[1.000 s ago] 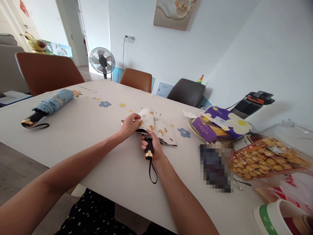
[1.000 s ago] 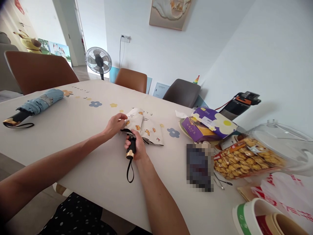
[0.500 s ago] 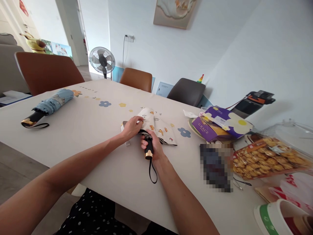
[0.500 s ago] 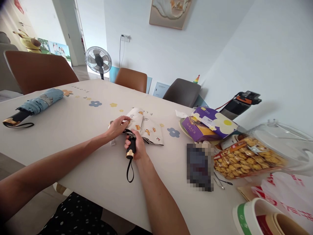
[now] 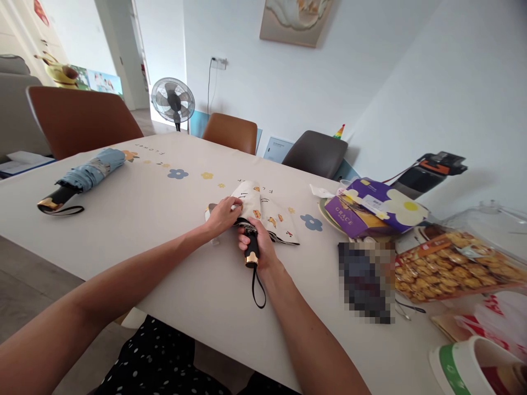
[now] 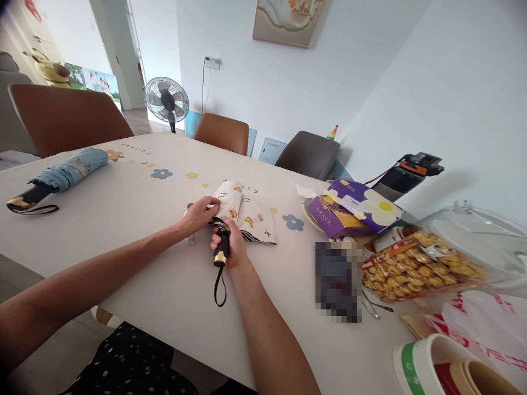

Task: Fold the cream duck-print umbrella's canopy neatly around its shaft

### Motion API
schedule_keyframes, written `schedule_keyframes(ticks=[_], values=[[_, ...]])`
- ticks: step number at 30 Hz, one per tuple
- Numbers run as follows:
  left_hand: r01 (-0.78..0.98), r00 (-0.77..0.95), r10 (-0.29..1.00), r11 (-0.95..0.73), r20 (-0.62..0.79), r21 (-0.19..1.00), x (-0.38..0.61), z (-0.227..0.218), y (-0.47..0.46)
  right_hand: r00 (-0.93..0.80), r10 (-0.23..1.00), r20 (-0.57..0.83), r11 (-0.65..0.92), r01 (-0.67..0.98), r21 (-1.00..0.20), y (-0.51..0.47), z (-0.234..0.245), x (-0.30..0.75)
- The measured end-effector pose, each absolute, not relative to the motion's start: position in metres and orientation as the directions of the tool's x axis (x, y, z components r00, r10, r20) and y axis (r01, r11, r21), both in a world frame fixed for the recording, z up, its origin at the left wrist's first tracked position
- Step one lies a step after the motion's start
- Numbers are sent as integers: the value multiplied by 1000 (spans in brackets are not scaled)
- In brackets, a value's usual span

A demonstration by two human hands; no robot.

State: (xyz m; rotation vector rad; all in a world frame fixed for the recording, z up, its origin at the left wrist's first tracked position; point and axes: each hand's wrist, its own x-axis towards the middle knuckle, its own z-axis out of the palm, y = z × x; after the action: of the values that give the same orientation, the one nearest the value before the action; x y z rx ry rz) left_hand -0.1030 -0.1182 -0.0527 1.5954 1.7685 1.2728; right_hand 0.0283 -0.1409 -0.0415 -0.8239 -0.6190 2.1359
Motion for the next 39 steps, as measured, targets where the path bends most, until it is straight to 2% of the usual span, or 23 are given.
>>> schedule_keyframes(ticks=[39], values=[[525, -198, 963, -52, 181, 849, -101, -47, -125, -529, 779, -337, -602, -477, -640, -141, -41, 28]])
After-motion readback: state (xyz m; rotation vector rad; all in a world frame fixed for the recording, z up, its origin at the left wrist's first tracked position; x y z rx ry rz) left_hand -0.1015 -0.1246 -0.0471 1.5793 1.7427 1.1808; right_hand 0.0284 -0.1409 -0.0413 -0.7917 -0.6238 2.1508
